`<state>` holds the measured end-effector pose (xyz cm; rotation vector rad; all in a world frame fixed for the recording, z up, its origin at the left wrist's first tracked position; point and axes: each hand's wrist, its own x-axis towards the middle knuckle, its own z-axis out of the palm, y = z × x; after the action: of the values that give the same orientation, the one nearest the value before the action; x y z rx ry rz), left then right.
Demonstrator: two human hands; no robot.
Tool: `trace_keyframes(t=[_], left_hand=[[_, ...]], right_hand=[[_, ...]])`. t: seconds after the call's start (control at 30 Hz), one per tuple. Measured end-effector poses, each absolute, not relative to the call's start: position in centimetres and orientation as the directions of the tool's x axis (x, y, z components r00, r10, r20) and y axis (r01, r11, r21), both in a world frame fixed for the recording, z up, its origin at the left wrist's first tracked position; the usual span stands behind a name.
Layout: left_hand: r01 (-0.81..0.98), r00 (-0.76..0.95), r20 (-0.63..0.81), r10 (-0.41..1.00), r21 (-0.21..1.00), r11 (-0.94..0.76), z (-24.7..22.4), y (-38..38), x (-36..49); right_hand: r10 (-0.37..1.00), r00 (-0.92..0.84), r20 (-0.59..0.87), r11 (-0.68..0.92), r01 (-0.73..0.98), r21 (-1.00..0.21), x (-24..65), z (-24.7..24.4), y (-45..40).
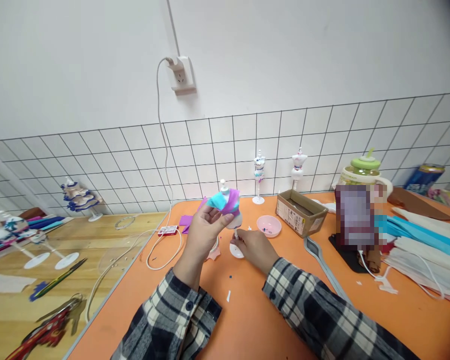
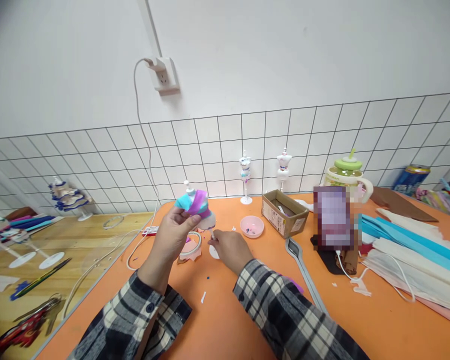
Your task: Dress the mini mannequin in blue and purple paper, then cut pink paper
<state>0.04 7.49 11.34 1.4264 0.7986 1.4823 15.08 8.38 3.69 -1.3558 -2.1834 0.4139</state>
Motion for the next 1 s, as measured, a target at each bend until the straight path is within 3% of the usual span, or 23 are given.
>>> trace_keyframes(t=[0.13,0.2,0.3,0.5,0.73,1.0], left_hand=[[0.136,0.138,0.416,0.899,0.891,-0.434,8.7,9.2,1.2],[0.395,0.052,0.418,0.907,0.826,-0.403,6.7,10.0,1.4],[0.547,0.035,0.407,0.913,0.757,-0.358,3.8,10.3,1.4],[0.690,0.316,0.312,0.896,0.573,-0.442,1.6,8.7,1.6],[0.786,0.383,0.207,0.900,0.440,-0.436,0.3,8.8,1.5],[0.793,0.448,0.202,0.871,0.360,-0.492,0.2,8.5,1.1]], right_hand=[[0.916,-0.316,0.247,0.400,0.767,-0.502,15.8,2.2,10.5],[0.923,-0.306,0.232,0.383,0.776,-0.501,15.8,1.4,11.4],[0.933,-0.293,0.207,0.358,0.783,-0.508,15.6,0.6,12.5],[0.942,-0.284,0.178,0.335,0.777,-0.533,15.7,0.1,13.5],[0.949,-0.282,0.143,0.311,0.762,-0.568,15.7,0.6,13.3],[0.979,-0.201,0.040,0.190,0.815,-0.548,16.6,4.4,9.7]])
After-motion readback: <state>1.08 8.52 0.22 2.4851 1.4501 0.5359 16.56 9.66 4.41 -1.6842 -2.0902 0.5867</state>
